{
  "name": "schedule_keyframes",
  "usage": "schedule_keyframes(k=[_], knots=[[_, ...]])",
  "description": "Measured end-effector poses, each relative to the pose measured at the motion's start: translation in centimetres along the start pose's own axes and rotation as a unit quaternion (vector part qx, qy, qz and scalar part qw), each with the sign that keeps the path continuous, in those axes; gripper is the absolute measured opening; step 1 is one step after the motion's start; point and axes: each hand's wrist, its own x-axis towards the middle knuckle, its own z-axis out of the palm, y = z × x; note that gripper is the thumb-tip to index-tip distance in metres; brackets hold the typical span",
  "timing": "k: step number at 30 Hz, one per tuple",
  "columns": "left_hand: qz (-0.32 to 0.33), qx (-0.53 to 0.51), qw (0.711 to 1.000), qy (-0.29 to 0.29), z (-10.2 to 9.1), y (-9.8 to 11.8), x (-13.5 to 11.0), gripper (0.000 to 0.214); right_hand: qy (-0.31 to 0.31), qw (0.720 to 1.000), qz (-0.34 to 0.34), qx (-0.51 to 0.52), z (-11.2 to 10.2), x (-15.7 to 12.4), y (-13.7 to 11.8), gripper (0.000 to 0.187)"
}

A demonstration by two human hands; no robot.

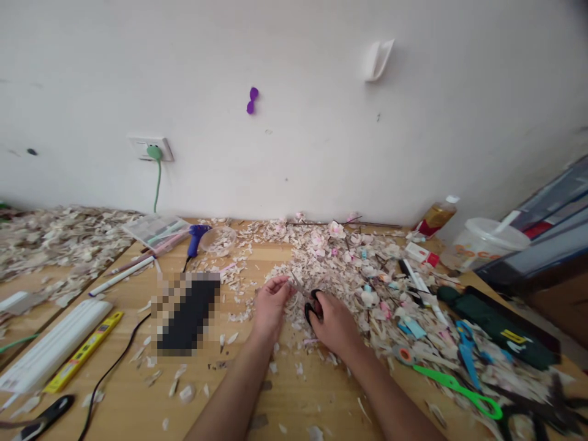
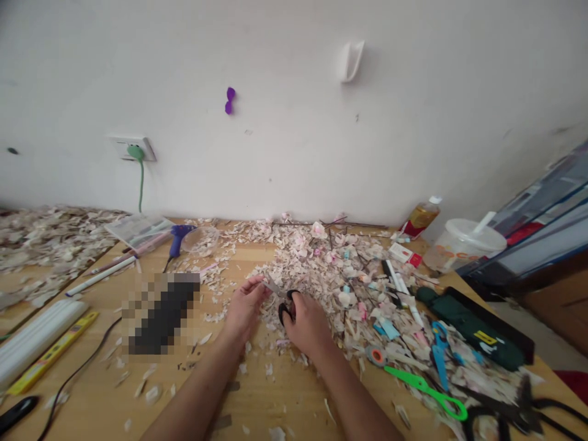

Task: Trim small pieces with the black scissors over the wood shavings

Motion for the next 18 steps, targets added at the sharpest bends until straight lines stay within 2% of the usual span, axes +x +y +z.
schedule_keyframes(k=[6, 12, 18], knots=[[0.022, 0.084, 0.996, -0.011, -0.2, -0.1, 0.1, 0.027, -0.017, 1.000, 0.008, -0.001, 0.5, 0.1, 0.8, 0.008], [0.019, 0.090, 0.996, 0.000, -0.3, -0.1, 0.3, 0.031, -0.012, 1.000, 0.028, -0.003, 0.8, 0.1, 1.3, 0.014], [0.004, 0.046, 0.999, 0.006, -0.4, -0.2, 0.4, 0.033, 0.020, 1.000, 0.017, 0.004, 0.1, 0.1, 0.6, 0.015]])
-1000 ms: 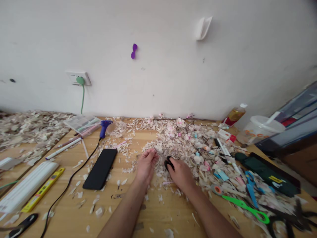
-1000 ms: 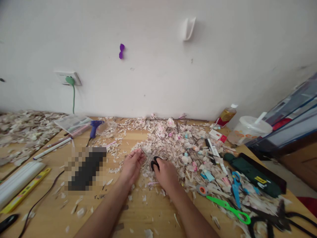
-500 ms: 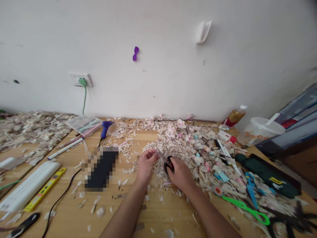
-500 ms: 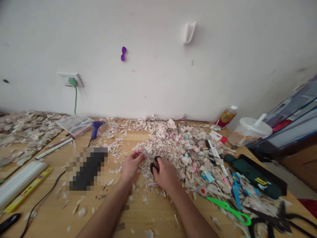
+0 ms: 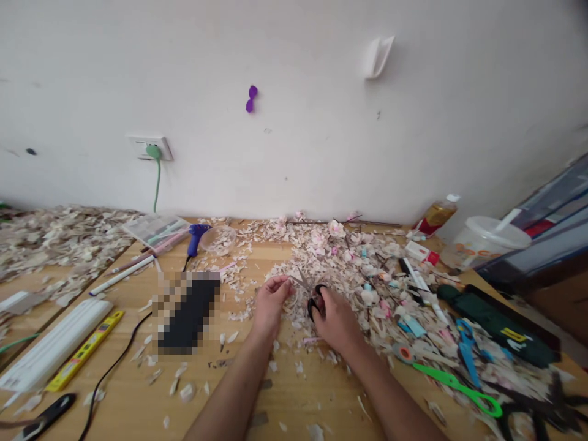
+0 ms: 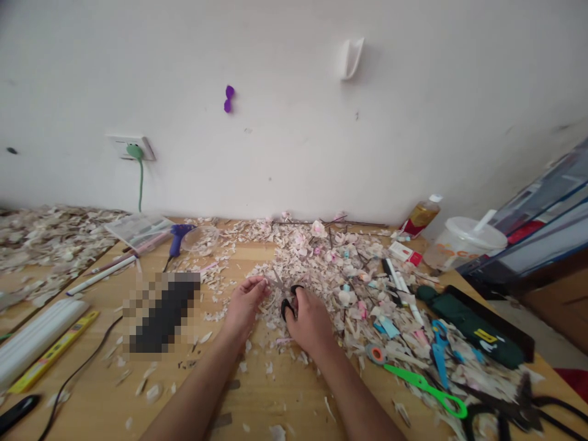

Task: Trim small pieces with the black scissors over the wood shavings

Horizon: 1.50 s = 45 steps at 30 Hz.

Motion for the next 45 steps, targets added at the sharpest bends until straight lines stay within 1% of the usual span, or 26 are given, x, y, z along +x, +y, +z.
schedule_keyframes(k=[4, 8, 13, 16, 18, 22, 26, 30, 34, 37, 39, 41, 43, 45], knots=[[0.011, -0.014, 1.000, -0.011, -0.1, 0.0, 0.0, 0.037, -0.025, 1.000, -0.011, -0.009, -0.2, -0.1, -0.3, 0.012], [0.039, 0.017, 0.999, -0.012, -0.1, 0.2, 0.0, 0.038, -0.053, 0.998, -0.005, -0.023, 0.0, -0.1, 0.1, 0.011], [0.051, 0.044, 0.998, -0.002, -0.2, 0.3, 0.3, 0.038, -0.050, 0.998, 0.007, -0.043, 0.2, -0.1, 0.6, 0.015], [0.032, 0.030, 0.999, 0.003, -0.2, 0.4, 0.3, 0.040, -0.035, 0.999, 0.016, -0.034, 0.2, -0.1, 0.5, 0.016], [0.005, -0.004, 1.000, 0.003, -0.2, 0.4, 0.1, 0.040, -0.027, 0.999, 0.008, -0.023, 0.2, -0.1, 0.2, 0.014], [-0.033, -0.077, 0.996, 0.005, 0.1, 0.4, -0.4, 0.033, -0.030, 0.999, -0.008, -0.021, 0.2, -0.3, -0.2, 0.014], [-0.047, -0.108, 0.993, -0.002, 0.6, 0.1, -0.9, 0.030, -0.039, 0.999, -0.010, -0.028, 0.3, -0.3, -0.3, 0.016], [-0.054, -0.110, 0.992, -0.012, 0.8, -0.1, -0.9, 0.029, -0.048, 0.998, -0.004, -0.034, 0.0, -0.1, -0.2, 0.015], [-0.048, -0.100, 0.994, 0.007, 0.5, 0.1, -0.8, 0.031, -0.053, 0.998, -0.005, -0.031, 0.0, -0.1, 0.1, 0.017], [-0.044, -0.098, 0.994, 0.019, 0.2, 0.3, -0.7, 0.032, -0.038, 0.999, 0.007, -0.025, 0.4, -0.2, 0.5, 0.019], [-0.040, -0.097, 0.994, 0.019, 0.3, 0.2, -0.4, 0.032, -0.016, 1.000, 0.013, -0.013, 0.6, -0.1, 0.5, 0.019], [-0.037, -0.094, 0.995, 0.015, 0.6, 0.2, 0.0, 0.031, 0.008, 1.000, 0.005, 0.007, 0.4, 0.2, 0.2, 0.017], [-0.021, -0.069, 0.997, 0.013, 0.9, 1.0, -0.2, 0.030, 0.040, 0.998, -0.013, 0.038, -0.5, 0.6, -0.3, 0.016], [0.023, -0.016, 0.999, 0.015, 0.6, 2.7, -1.7, 0.025, 0.084, 0.993, -0.013, 0.076, -2.2, 0.5, -0.6, 0.018]])
